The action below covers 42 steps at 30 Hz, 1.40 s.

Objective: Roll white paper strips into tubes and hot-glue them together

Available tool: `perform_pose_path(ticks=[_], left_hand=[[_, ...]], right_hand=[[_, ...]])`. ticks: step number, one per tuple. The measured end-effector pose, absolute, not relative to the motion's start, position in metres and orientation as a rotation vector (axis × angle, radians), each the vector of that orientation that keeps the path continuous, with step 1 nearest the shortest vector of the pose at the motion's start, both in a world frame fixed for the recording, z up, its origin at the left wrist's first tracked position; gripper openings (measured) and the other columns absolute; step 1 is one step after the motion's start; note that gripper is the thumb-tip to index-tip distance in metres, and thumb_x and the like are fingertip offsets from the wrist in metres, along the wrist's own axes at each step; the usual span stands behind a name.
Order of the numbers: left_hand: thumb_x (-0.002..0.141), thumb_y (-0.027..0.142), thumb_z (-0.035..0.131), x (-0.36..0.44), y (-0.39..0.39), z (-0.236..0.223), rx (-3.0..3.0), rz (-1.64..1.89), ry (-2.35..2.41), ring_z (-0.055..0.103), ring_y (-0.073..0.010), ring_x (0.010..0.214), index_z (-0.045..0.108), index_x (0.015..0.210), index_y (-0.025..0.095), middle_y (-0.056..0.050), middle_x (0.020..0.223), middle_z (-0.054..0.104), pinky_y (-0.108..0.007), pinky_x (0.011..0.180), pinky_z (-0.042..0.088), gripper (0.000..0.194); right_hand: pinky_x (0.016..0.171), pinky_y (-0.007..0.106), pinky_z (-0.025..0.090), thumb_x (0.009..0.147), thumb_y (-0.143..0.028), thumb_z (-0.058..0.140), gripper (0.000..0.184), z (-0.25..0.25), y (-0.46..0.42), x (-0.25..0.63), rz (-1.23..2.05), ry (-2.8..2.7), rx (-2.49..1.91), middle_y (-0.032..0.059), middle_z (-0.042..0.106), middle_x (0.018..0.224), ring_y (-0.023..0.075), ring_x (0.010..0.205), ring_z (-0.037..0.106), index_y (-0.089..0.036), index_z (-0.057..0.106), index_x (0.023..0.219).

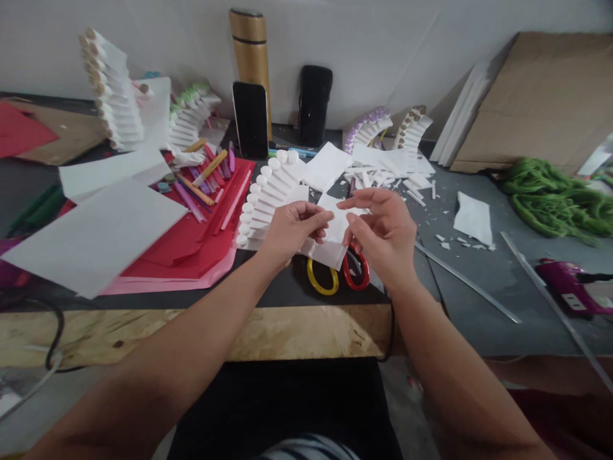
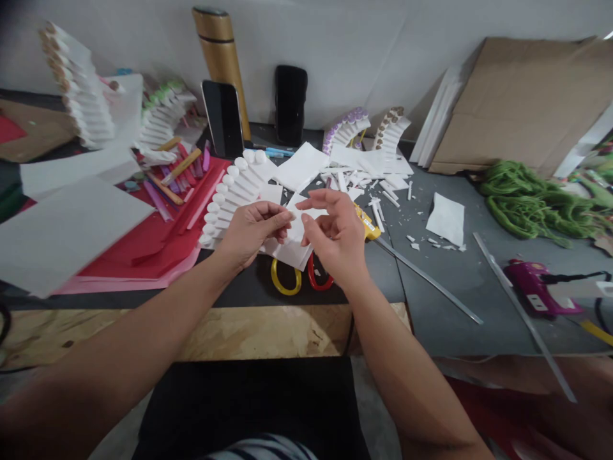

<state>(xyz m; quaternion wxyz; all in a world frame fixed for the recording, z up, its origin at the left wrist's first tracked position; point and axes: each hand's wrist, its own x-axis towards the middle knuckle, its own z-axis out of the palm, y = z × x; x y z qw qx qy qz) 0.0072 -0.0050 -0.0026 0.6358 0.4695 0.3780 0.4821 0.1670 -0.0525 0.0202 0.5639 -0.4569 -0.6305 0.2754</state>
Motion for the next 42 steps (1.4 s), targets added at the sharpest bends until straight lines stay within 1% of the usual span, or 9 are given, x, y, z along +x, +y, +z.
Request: perform_pose_path(ticks=[2, 5, 9, 12, 16, 21, 29, 35, 42], left_hand=[[0.077, 0.022, 0.080, 0.007, -0.006, -0.002, 1.062, 1.107, 0.867, 0.058, -0.0061, 0.049, 0.068, 0.080, 0.011, 0.000, 0.063, 0.066, -0.020, 0.051, 0.048, 0.017], [0.076, 0.023, 0.081, 0.007, -0.006, -0.001, 1.056, 1.106, 0.874, 0.058, -0.0061, 0.049, 0.068, 0.079, 0.011, 0.000, 0.063, 0.066, -0.020, 0.051, 0.048, 0.018], [0.076, 0.024, 0.081, 0.007, -0.007, -0.001, 1.056, 1.106, 0.871, 0.058, -0.0058, 0.050, 0.068, 0.078, 0.011, -0.001, 0.064, 0.066, -0.020, 0.052, 0.048, 0.018], [0.076, 0.025, 0.080, 0.007, -0.007, 0.000, 1.056, 1.114, 0.866, 0.058, -0.0058, 0.051, 0.068, 0.077, 0.012, -0.001, 0.065, 0.067, -0.020, 0.052, 0.048, 0.018], [0.074, 0.027, 0.081, 0.007, -0.006, 0.000, 1.053, 1.117, 0.862, 0.057, -0.0059, 0.049, 0.068, 0.077, 0.011, 0.000, 0.063, 0.066, -0.020, 0.051, 0.047, 0.021], [0.072, 0.028, 0.082, 0.006, -0.006, 0.000, 1.044, 1.126, 0.849, 0.057, -0.0062, 0.050, 0.069, 0.077, 0.011, -0.001, 0.063, 0.066, -0.020, 0.051, 0.046, 0.022], [0.072, 0.027, 0.082, 0.006, -0.006, 0.000, 1.021, 1.124, 0.820, 0.057, -0.0062, 0.051, 0.069, 0.076, 0.011, -0.001, 0.063, 0.066, -0.019, 0.051, 0.047, 0.020], [0.073, 0.028, 0.082, 0.005, -0.005, -0.003, 1.024, 1.119, 0.810, 0.058, -0.0069, 0.051, 0.070, 0.078, 0.012, -0.001, 0.062, 0.066, -0.020, 0.053, 0.048, 0.021], [0.074, 0.028, 0.082, 0.006, -0.005, -0.001, 1.013, 1.117, 0.816, 0.058, -0.0072, 0.050, 0.070, 0.077, 0.012, -0.001, 0.061, 0.066, -0.021, 0.053, 0.048, 0.020]], right_hand=[[0.037, 0.024, 0.038, 0.085, -0.031, 0.073, 0.021, 0.020, -0.046, 0.170, 0.827, -1.311, -1.061, 0.0011, 0.070, 0.095, 0.0070, 0.047, 0.055, -0.025, 0.057, 0.098], [0.035, 0.022, 0.031, 0.080, -0.035, 0.079, 0.026, 0.019, -0.038, 0.174, 0.962, -1.150, -1.037, -0.0027, 0.064, 0.076, 0.0051, 0.042, 0.046, -0.023, 0.056, 0.081], [0.035, 0.022, 0.029, 0.078, -0.040, 0.081, 0.029, 0.019, -0.037, 0.175, 1.039, -1.113, -1.010, -0.0015, 0.067, 0.072, 0.0047, 0.041, 0.047, -0.021, 0.059, 0.075], [0.036, 0.022, 0.028, 0.079, -0.038, 0.081, 0.027, 0.020, -0.038, 0.176, 1.078, -1.105, -0.987, -0.0002, 0.069, 0.072, 0.0041, 0.040, 0.047, -0.019, 0.063, 0.074], [0.035, 0.021, 0.026, 0.081, -0.040, 0.079, 0.026, 0.018, -0.037, 0.179, 1.113, -1.100, -0.970, -0.0020, 0.065, 0.069, 0.0033, 0.038, 0.046, -0.018, 0.065, 0.079], [0.035, 0.021, 0.028, 0.085, -0.041, 0.075, 0.024, 0.013, -0.033, 0.180, 1.137, -1.134, -0.982, -0.0021, 0.065, 0.074, 0.0032, 0.041, 0.045, -0.019, 0.065, 0.084], [0.034, 0.020, 0.024, 0.076, -0.041, 0.082, 0.031, 0.013, -0.031, 0.181, 1.159, -1.068, -0.985, -0.0034, 0.062, 0.066, 0.0024, 0.039, 0.041, -0.019, 0.062, 0.071], [0.035, 0.021, 0.025, 0.076, -0.047, 0.081, 0.033, 0.013, -0.031, 0.181, 1.216, -1.040, -0.989, -0.0038, 0.061, 0.067, 0.0027, 0.040, 0.038, -0.020, 0.063, 0.076], [0.042, 0.022, 0.029, 0.076, -0.032, 0.079, 0.017, 0.017, -0.030, 0.178, 1.209, -1.028, -0.896, -0.0025, 0.059, 0.073, 0.0042, 0.047, 0.038, -0.020, 0.067, 0.081]])
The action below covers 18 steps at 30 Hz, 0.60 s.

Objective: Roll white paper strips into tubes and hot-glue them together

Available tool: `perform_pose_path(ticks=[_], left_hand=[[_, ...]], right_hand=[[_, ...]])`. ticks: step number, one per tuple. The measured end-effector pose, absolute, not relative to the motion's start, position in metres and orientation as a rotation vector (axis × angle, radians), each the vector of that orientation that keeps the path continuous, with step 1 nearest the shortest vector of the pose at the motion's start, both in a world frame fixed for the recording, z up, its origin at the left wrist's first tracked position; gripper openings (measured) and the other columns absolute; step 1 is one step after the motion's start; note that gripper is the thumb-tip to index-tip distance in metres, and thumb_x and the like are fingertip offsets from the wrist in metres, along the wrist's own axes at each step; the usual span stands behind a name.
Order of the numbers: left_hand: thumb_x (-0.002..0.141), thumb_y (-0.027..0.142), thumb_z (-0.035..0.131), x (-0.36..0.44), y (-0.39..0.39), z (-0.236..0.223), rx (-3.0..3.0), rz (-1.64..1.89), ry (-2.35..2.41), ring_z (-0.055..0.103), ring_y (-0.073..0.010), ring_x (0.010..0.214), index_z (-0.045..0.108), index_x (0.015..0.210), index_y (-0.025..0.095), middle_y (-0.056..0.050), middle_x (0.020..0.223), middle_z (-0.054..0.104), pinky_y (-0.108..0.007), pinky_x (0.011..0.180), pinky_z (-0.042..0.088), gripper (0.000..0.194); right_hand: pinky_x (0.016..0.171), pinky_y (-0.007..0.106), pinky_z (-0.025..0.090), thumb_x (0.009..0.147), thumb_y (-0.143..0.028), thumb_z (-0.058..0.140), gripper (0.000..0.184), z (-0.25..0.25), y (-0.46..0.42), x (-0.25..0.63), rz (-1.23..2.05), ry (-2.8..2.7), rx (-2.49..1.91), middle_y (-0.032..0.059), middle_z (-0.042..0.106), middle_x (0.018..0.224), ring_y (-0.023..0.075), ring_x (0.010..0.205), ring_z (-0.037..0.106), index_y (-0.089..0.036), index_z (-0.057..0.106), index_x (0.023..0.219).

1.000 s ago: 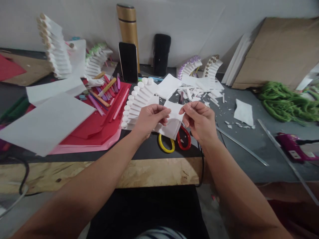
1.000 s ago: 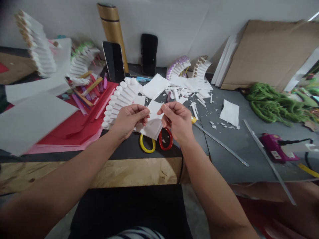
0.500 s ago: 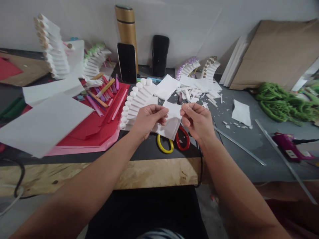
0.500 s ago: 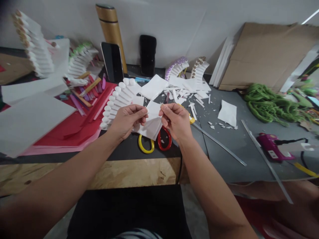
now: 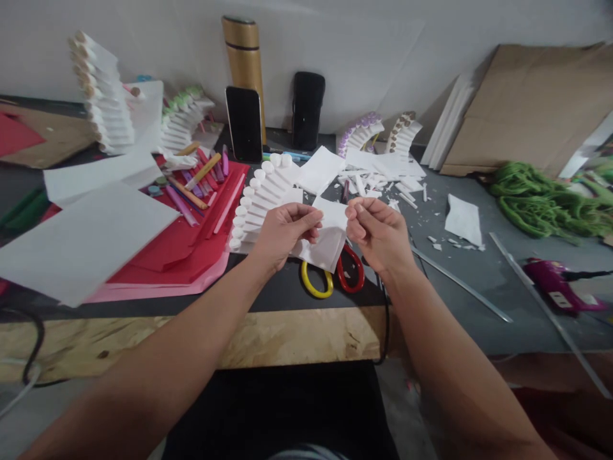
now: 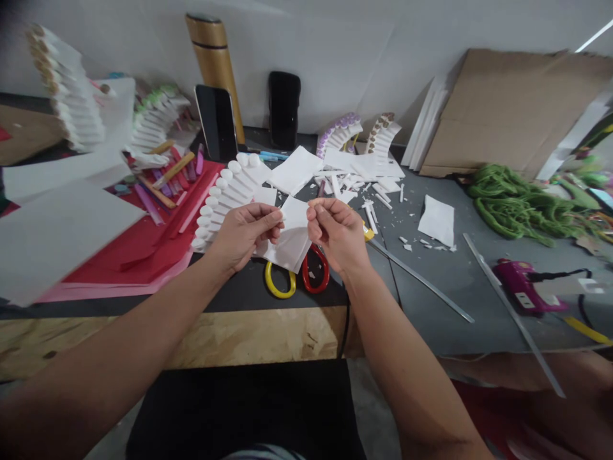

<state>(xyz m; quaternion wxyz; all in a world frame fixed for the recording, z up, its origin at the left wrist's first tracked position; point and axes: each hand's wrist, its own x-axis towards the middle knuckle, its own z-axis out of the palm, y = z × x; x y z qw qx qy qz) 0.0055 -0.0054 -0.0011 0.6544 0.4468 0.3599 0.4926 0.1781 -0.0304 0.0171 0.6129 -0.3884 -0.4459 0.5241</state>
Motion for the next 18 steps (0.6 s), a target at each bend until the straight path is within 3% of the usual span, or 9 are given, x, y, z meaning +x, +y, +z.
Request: perform_pose_path(ticks=[10, 15, 18], left_hand=[[0.072, 0.030, 0.083, 0.0054, -0.0050, -0.0002, 1.021, 1.127, 0.818, 0.057, -0.0072, 0.051, 0.070, 0.077, 0.012, -0.001, 0.062, 0.067, -0.021, 0.053, 0.048, 0.022], [0.073, 0.029, 0.082, 0.0047, -0.0041, -0.0003, 1.015, 1.128, 0.825, 0.057, -0.0065, 0.050, 0.070, 0.077, 0.012, -0.001, 0.063, 0.067, -0.020, 0.053, 0.047, 0.021], [0.072, 0.027, 0.082, 0.0044, -0.0040, -0.0001, 1.000, 1.143, 0.814, 0.058, -0.0064, 0.051, 0.070, 0.077, 0.011, -0.001, 0.066, 0.068, -0.019, 0.052, 0.047, 0.020]], right_hand=[[0.059, 0.029, 0.048, 0.081, -0.025, 0.066, 0.013, 0.0085, -0.0272, 0.1845, 1.047, -1.174, -0.959, 0.0008, 0.066, 0.083, 0.0100, 0.061, 0.053, -0.023, 0.065, 0.094], [0.065, 0.030, 0.052, 0.078, -0.021, 0.068, 0.019, 0.0095, -0.0265, 0.1835, 1.065, -1.122, -0.938, 0.0001, 0.067, 0.084, 0.0106, 0.064, 0.057, -0.024, 0.067, 0.096], [0.065, 0.030, 0.053, 0.078, -0.022, 0.067, 0.013, 0.0093, -0.0260, 0.1840, 1.046, -1.101, -0.957, 0.0004, 0.068, 0.082, 0.0111, 0.065, 0.058, -0.024, 0.069, 0.090]])
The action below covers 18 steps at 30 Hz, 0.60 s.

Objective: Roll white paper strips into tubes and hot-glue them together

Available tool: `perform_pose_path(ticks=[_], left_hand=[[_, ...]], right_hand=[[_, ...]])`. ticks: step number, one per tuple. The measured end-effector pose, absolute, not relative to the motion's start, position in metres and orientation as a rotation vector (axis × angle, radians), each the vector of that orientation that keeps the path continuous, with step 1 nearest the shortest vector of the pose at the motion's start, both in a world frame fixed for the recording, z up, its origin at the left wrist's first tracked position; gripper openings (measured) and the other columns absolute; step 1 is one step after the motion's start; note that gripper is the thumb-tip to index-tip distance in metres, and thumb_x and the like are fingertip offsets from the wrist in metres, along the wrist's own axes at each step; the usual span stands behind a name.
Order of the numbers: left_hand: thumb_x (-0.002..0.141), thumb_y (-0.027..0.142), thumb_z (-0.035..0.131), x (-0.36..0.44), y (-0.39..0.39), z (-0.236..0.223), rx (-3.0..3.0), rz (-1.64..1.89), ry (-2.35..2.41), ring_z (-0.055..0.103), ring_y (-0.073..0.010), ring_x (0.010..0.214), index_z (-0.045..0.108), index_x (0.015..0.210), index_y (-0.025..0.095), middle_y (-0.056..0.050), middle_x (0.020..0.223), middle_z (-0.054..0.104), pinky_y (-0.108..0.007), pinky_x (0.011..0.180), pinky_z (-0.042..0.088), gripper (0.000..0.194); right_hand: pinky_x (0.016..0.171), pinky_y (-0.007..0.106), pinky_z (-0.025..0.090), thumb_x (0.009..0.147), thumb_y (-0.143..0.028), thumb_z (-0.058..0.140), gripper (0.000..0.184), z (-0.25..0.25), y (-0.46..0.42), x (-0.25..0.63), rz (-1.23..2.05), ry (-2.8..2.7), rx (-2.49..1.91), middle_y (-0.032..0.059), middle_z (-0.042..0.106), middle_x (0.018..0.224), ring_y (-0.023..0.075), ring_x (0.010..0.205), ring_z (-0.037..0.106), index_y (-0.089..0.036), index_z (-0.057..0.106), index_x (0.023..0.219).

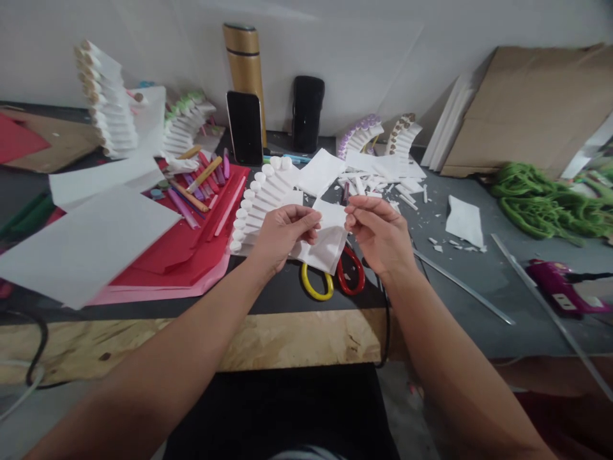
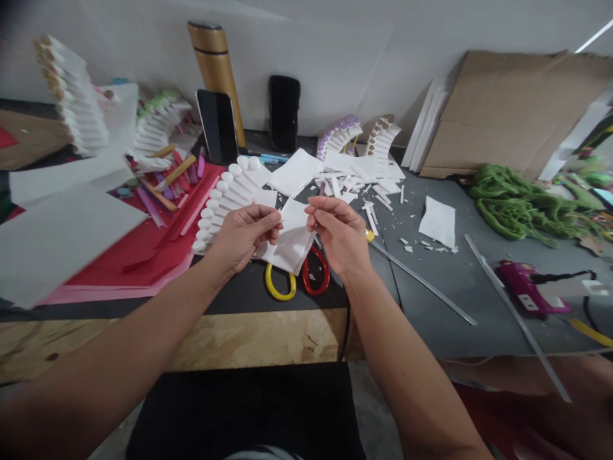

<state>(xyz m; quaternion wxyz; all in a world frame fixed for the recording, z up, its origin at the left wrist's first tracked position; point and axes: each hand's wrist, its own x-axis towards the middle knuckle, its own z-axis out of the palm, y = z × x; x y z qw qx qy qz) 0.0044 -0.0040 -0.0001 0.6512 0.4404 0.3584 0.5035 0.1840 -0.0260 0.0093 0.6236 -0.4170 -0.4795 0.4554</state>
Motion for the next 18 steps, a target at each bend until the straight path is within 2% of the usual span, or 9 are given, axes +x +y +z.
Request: perform_pose_path(ticks=[3, 10, 14, 18], left_hand=[[0.072, 0.026, 0.082, 0.004, -0.004, -0.001, 0.985, 1.148, 0.811, 0.058, -0.0068, 0.051, 0.070, 0.077, 0.011, -0.002, 0.067, 0.068, -0.019, 0.051, 0.047, 0.020], [0.072, 0.026, 0.083, 0.004, -0.005, 0.001, 0.967, 1.138, 0.822, 0.058, -0.0063, 0.050, 0.070, 0.076, 0.011, -0.002, 0.066, 0.068, -0.018, 0.050, 0.046, 0.020], [0.071, 0.027, 0.083, 0.004, -0.005, 0.001, 0.966, 1.124, 0.827, 0.058, -0.0072, 0.051, 0.070, 0.076, 0.010, -0.002, 0.063, 0.067, -0.019, 0.051, 0.047, 0.022], [0.070, 0.030, 0.084, 0.004, -0.004, 0.000, 0.966, 1.108, 0.826, 0.058, -0.0077, 0.050, 0.069, 0.078, 0.011, -0.001, 0.062, 0.067, -0.020, 0.052, 0.048, 0.026]], right_hand=[[0.062, 0.029, 0.053, 0.077, -0.021, 0.069, 0.007, 0.008, -0.025, 0.186, 1.057, -1.065, -0.962, 0.0006, 0.069, 0.080, 0.0102, 0.062, 0.058, -0.023, 0.069, 0.083], [0.057, 0.026, 0.051, 0.079, -0.020, 0.069, 0.009, 0.009, -0.025, 0.186, 1.150, -0.973, -0.959, 0.0023, 0.071, 0.083, 0.0080, 0.059, 0.056, -0.019, 0.072, 0.087], [0.048, 0.022, 0.042, 0.078, -0.018, 0.069, 0.003, 0.014, -0.027, 0.186, 1.199, -0.842, -0.903, 0.0012, 0.066, 0.071, 0.0063, 0.052, 0.054, -0.015, 0.071, 0.076], [0.041, 0.020, 0.034, 0.076, -0.019, 0.073, 0.007, 0.018, -0.029, 0.185, 1.207, -0.821, -0.908, -0.0012, 0.063, 0.069, 0.0040, 0.047, 0.046, -0.015, 0.072, 0.081]])
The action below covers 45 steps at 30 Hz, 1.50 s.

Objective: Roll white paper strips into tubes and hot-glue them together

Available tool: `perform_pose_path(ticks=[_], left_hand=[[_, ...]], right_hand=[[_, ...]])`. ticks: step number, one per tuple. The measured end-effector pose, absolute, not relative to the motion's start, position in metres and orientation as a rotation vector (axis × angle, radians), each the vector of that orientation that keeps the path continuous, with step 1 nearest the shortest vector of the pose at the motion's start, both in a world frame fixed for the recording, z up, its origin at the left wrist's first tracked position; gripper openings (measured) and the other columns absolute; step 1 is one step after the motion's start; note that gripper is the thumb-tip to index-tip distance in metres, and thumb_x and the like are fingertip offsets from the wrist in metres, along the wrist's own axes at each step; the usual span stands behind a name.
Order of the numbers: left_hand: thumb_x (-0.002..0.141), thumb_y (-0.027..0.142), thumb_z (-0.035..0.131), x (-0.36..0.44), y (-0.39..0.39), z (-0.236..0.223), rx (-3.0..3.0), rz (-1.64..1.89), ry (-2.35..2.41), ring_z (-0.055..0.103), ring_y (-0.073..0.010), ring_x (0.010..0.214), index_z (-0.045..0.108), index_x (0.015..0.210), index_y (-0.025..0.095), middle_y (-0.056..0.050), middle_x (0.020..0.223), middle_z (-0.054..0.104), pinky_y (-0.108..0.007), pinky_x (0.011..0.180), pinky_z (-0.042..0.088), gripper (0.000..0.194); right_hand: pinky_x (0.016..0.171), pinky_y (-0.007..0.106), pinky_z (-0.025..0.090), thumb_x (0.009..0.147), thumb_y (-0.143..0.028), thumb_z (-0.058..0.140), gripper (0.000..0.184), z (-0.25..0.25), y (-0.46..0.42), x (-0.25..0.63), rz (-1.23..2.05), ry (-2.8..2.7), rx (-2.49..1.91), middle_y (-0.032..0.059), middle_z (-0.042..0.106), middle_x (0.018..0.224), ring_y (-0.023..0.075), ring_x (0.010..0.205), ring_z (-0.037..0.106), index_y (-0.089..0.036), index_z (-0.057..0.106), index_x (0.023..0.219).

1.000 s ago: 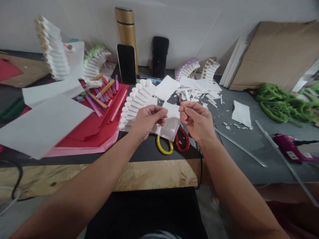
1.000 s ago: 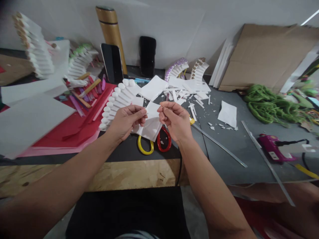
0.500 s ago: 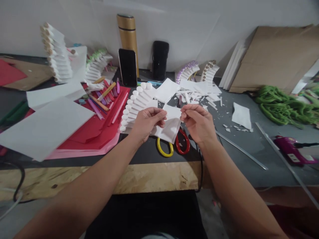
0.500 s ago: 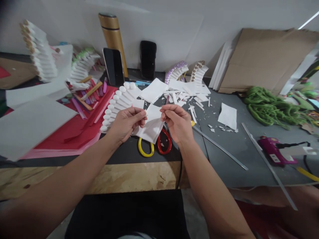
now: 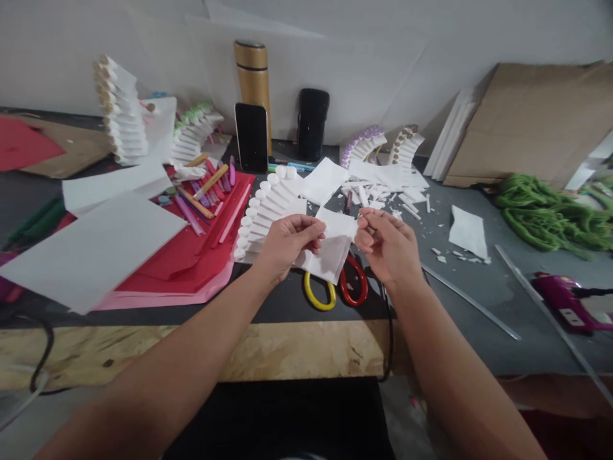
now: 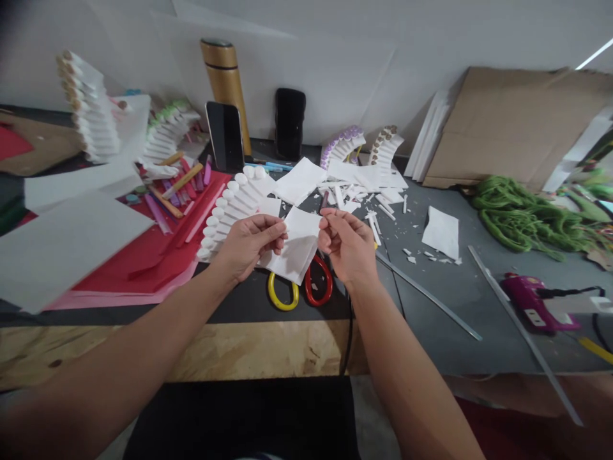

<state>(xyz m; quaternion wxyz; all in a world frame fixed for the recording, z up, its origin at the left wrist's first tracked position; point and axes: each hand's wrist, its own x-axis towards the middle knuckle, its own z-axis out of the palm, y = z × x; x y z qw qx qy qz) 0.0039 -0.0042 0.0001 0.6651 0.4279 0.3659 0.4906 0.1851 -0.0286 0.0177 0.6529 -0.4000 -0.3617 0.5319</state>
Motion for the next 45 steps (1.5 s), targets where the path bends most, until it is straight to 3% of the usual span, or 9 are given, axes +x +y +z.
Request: perform_pose_path(ticks=[12, 18, 23, 27, 31, 33, 37, 40, 45], left_hand=[[0.074, 0.027, 0.083, 0.005, -0.005, -0.002, 0.978, 1.121, 0.780, 0.059, -0.0072, 0.054, 0.068, 0.081, 0.011, -0.002, 0.069, 0.069, -0.020, 0.053, 0.048, 0.023], [0.076, 0.024, 0.081, 0.005, -0.007, -0.002, 0.992, 1.079, 0.696, 0.063, -0.0086, 0.058, 0.068, 0.089, 0.010, -0.002, 0.070, 0.069, -0.023, 0.062, 0.053, 0.024], [0.075, 0.024, 0.082, 0.006, -0.008, -0.003, 1.026, 1.074, 0.639, 0.065, -0.0094, 0.063, 0.070, 0.094, 0.010, -0.002, 0.077, 0.070, -0.026, 0.067, 0.055, 0.027], [0.074, 0.022, 0.081, 0.005, -0.009, -0.002, 1.053, 1.067, 0.601, 0.066, -0.0097, 0.066, 0.071, 0.096, 0.011, -0.002, 0.079, 0.070, -0.026, 0.069, 0.056, 0.027], [0.076, 0.020, 0.080, 0.006, -0.010, -0.003, 1.073, 1.054, 0.577, 0.067, -0.0100, 0.068, 0.071, 0.098, 0.012, -0.002, 0.080, 0.069, -0.026, 0.072, 0.057, 0.025], [0.077, 0.019, 0.079, 0.006, -0.010, -0.004, 1.082, 1.059, 0.575, 0.068, -0.0100, 0.069, 0.071, 0.099, 0.012, -0.001, 0.082, 0.070, -0.026, 0.072, 0.057, 0.024], [0.081, 0.021, 0.077, 0.005, -0.011, -0.004, 1.100, 1.065, 0.553, 0.068, -0.0101, 0.071, 0.071, 0.105, 0.014, -0.002, 0.082, 0.071, -0.025, 0.072, 0.056, 0.026], [0.082, 0.023, 0.077, 0.004, -0.011, -0.003, 1.031, 1.040, 0.528, 0.067, -0.0094, 0.070, 0.071, 0.105, 0.014, -0.003, 0.084, 0.073, -0.024, 0.072, 0.055, 0.025], [0.082, 0.023, 0.078, 0.004, -0.011, 0.002, 0.875, 1.004, 0.538, 0.063, -0.0082, 0.065, 0.070, 0.100, 0.012, -0.004, 0.080, 0.072, -0.022, 0.065, 0.051, 0.023]], right_hand=[[0.034, 0.017, 0.034, 0.077, -0.027, 0.080, 0.020, 0.020, -0.030, 0.185, 1.200, -0.908, -0.916, -0.0045, 0.060, 0.068, 0.0025, 0.040, 0.042, -0.015, 0.069, 0.089], [0.031, 0.018, 0.030, 0.073, -0.032, 0.084, 0.026, 0.026, -0.033, 0.184, 1.202, -0.910, -0.923, -0.0063, 0.058, 0.060, 0.0027, 0.035, 0.040, -0.017, 0.064, 0.078], [0.031, 0.019, 0.023, 0.085, -0.047, 0.074, 0.040, 0.027, -0.035, 0.187, 1.149, -0.943, -0.938, -0.0069, 0.052, 0.049, 0.0031, 0.030, 0.036, -0.020, 0.052, 0.065], [0.029, 0.021, 0.017, 0.086, -0.047, 0.072, 0.043, 0.027, -0.036, 0.187, 1.064, -0.953, -1.003, -0.0077, 0.047, 0.043, 0.0031, 0.027, 0.031, -0.020, 0.050, 0.061], [0.035, 0.019, 0.027, 0.076, -0.031, 0.080, 0.023, 0.024, -0.034, 0.186, 0.954, -0.935, -1.009, -0.0048, 0.061, 0.063, 0.0044, 0.039, 0.043, -0.021, 0.059, 0.077], [0.040, 0.020, 0.035, 0.071, -0.024, 0.080, 0.026, 0.021, -0.032, 0.186, 0.860, -0.943, -1.046, -0.0020, 0.067, 0.080, 0.0066, 0.051, 0.053, -0.023, 0.064, 0.091], [0.045, 0.022, 0.038, 0.080, -0.029, 0.076, 0.013, 0.015, -0.032, 0.186, 0.646, -1.111, -1.194, -0.0035, 0.060, 0.067, 0.0063, 0.050, 0.049, -0.020, 0.072, 0.088], [0.043, 0.023, 0.033, 0.088, -0.038, 0.070, 0.022, 0.015, -0.035, 0.184, 0.671, -1.220, -1.197, -0.0050, 0.053, 0.054, 0.0062, 0.044, 0.041, -0.018, 0.073, 0.081], [0.047, 0.024, 0.041, 0.089, -0.035, 0.069, 0.016, 0.018, -0.042, 0.177, 0.781, -1.303, -1.125, 0.0013, 0.070, 0.082, 0.0078, 0.052, 0.052, -0.021, 0.074, 0.097]])
